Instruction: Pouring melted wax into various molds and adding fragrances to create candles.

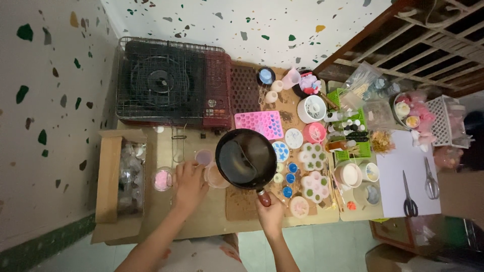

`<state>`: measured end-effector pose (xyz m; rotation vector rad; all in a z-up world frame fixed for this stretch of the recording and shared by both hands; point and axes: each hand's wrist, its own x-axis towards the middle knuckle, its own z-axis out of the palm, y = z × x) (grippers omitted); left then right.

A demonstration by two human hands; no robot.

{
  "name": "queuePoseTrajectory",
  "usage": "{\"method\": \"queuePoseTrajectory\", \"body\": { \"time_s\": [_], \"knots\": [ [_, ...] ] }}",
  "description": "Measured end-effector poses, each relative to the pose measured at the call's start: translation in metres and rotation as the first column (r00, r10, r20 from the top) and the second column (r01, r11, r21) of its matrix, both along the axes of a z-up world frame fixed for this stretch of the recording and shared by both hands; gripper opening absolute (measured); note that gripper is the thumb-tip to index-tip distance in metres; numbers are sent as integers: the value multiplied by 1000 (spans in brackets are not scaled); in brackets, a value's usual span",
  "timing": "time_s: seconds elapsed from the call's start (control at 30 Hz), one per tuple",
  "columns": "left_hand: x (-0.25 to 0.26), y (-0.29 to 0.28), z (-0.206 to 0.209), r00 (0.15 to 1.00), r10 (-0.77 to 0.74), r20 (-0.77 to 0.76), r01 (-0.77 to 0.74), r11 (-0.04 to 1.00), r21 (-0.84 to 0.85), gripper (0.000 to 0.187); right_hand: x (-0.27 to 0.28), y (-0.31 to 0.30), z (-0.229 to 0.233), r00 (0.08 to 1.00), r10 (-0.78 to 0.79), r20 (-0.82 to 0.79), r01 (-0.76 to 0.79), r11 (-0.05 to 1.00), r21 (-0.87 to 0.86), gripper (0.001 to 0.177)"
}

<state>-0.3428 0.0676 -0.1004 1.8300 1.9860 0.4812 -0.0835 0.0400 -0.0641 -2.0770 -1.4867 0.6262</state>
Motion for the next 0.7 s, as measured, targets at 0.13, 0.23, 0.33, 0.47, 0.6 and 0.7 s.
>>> {"method": "queuePoseTrajectory", "body": {
  "time_s": [0.13, 0.23, 0.33, 0.47, 0.6, 0.7],
  "knots": [
    [-1, -1, -4, 999, 31, 37, -34, 996, 87, 60, 0, 2, 2, 1000, -19, -6, 19, 1000, -3, 14],
    [-4, 0, -4, 999, 18, 49, -21, 998, 65, 64, 8, 2, -10, 993, -49, -109, 44, 998, -50, 18],
    [-4, 2, -9, 1000, 21, 1, -21, 996, -85, 64, 16, 6, -13, 993, -32, -116, 19, 993, -113, 15],
    [-4, -4, -4, 990, 116, 82, -131, 972, 197, 55, 7, 19, 21, 942, -70, -329, 3, 980, -201, 21],
    [-3, -10, -4, 960, 200, 196, -246, 936, 250, 47, 5, 49, 14, 951, -84, -297, -19, 945, -325, 26],
    [-8, -17, -15, 968, 169, 187, -183, 981, 65, 46, -44, 90, 71, 982, -7, -186, -96, 839, -535, 24]
  ]
}}
